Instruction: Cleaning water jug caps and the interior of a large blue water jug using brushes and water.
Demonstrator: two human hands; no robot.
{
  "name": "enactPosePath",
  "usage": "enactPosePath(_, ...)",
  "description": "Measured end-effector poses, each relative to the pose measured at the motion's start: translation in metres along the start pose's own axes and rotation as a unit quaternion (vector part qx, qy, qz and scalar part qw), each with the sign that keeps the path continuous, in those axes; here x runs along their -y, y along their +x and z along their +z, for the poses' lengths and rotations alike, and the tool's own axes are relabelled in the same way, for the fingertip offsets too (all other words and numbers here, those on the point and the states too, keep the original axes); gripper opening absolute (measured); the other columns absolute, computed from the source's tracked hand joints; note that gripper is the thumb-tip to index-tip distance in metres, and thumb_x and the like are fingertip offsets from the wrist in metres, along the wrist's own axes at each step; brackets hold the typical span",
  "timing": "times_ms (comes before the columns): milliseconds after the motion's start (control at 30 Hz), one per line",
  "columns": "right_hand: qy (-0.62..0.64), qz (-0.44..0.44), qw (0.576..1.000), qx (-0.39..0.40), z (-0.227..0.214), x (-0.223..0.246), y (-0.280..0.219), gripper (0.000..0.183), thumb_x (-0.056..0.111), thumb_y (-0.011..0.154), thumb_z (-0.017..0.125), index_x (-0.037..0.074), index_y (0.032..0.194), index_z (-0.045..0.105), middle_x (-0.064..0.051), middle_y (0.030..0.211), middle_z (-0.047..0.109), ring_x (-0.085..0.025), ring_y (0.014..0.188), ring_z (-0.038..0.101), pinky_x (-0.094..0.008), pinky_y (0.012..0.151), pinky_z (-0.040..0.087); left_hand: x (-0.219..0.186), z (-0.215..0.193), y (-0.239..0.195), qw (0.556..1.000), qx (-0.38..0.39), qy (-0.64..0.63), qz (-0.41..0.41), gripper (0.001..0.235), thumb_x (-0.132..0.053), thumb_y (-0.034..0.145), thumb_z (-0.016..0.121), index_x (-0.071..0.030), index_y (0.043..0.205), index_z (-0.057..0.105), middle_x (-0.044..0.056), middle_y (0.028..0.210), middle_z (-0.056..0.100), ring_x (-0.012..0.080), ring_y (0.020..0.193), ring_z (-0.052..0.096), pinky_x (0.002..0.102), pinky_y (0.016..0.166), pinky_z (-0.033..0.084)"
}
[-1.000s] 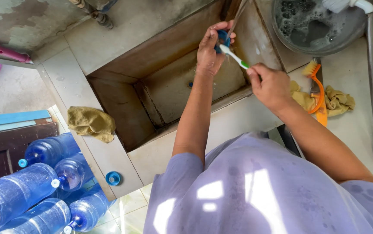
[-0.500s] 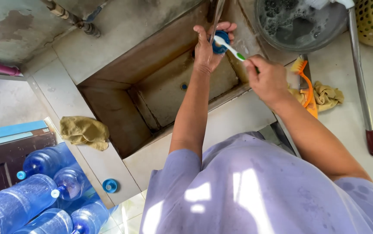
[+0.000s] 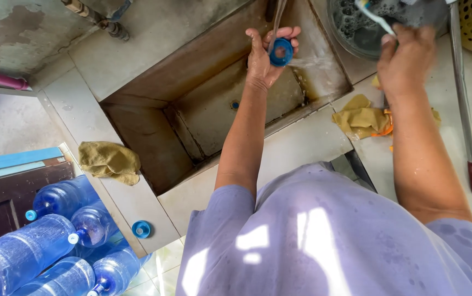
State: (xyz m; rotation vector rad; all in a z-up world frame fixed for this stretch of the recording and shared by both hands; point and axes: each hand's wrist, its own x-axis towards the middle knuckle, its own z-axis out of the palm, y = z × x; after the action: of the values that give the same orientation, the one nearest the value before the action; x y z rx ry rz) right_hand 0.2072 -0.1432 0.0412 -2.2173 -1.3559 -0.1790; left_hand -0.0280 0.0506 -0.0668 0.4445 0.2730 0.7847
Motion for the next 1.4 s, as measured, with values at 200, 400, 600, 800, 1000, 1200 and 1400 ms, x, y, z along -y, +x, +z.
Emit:
enactPosePath(200,0.182,-0.121,0.964,0.150,0.040,0.126,-0.009,0.051,0.030,0.117,0.059,0.015,0.163,0.044,-0.021,0.172,0.029,-0.040,0.162,0.026,-0.047,0.132,0.026,0.017,-0.008,-0.003,0.999,-0.028,-0.026,0.014,0.083,-0.066,0.107,0.025,0.004,0.137,0.057,0.022,0.144,0.057,0.0331,0.126,0.060,0.047,0.114,0.047)
enactPosePath(400,0.540,0.245,0.761,0.264,0.149,0.181,0.027,0.059,0.039,0.102,0.059,0.007,0.150,0.045,-0.017,0.148,0.054,-0.028,0.134,0.053,-0.046,0.112,0.045,0.012,0.021,-0.034,0.971,-0.202,0.126,-0.004,0.064,-0.052,0.111,0.029,-0.011,0.160,0.029,0.013,0.167,0.027,0.0311,0.153,0.026,0.047,0.124,0.028)
enactPosePath(600,0.756,0.319,0.479,0.312,0.186,0.195,-0.007,0.047,0.035,0.104,0.056,0.003,0.138,0.058,-0.015,0.136,0.066,-0.026,0.119,0.067,-0.043,0.105,0.057,-0.022,-0.023,-0.031,0.746,-0.286,0.575,0.175,0.064,-0.048,0.112,0.028,-0.008,0.162,0.033,0.017,0.173,0.017,0.0355,0.158,0.018,0.050,0.124,0.017)
enactPosePath(800,0.776,0.369,0.419,0.293,0.153,0.186,0.020,0.053,0.050,0.102,0.046,0.002,0.114,0.066,-0.017,0.121,0.072,-0.032,0.110,0.074,-0.045,0.099,0.058,-0.005,0.010,-0.046,0.919,-0.342,0.134,0.141,0.056,-0.041,0.116,0.038,0.005,0.147,0.044,0.019,0.130,0.043,0.0308,0.121,0.041,0.042,0.111,0.043)
enactPosePath(1000,0.746,0.371,0.412,0.369,0.168,0.162,0.011,0.048,0.042,0.104,0.050,-0.001,0.105,0.072,-0.015,0.104,0.075,-0.029,0.099,0.073,-0.044,0.093,0.062,0.030,0.021,-0.057,0.914,-0.338,0.077,0.209,0.041,-0.037,0.114,0.037,-0.007,0.136,0.054,0.007,0.135,0.059,0.0193,0.125,0.056,0.036,0.110,0.045)
enactPosePath(1200,0.471,0.185,0.704,0.499,0.174,0.162,0.021,0.024,0.028,0.097,0.070,0.006,0.106,0.073,-0.009,0.101,0.073,-0.023,0.090,0.067,-0.041,0.073,0.053,0.056,-0.020,-0.054,0.929,-0.355,-0.065,0.085,0.044,-0.041,0.116,0.036,-0.008,0.138,0.054,0.007,0.120,0.053,0.0229,0.110,0.050,0.045,0.093,0.048)
enactPosePath(1400,0.149,-0.075,0.908,0.383,0.137,0.179,0.046,0.023,0.030,0.103,0.069,0.009,0.103,0.077,-0.015,0.101,0.074,-0.027,0.088,0.069,-0.042,0.076,0.056,0.051,-0.039,-0.039,0.958,-0.271,-0.087,0.045,0.033,-0.030,0.109,0.042,-0.009,0.130,0.057,0.007,0.120,0.066,0.0231,0.107,0.064,0.041,0.087,0.057)
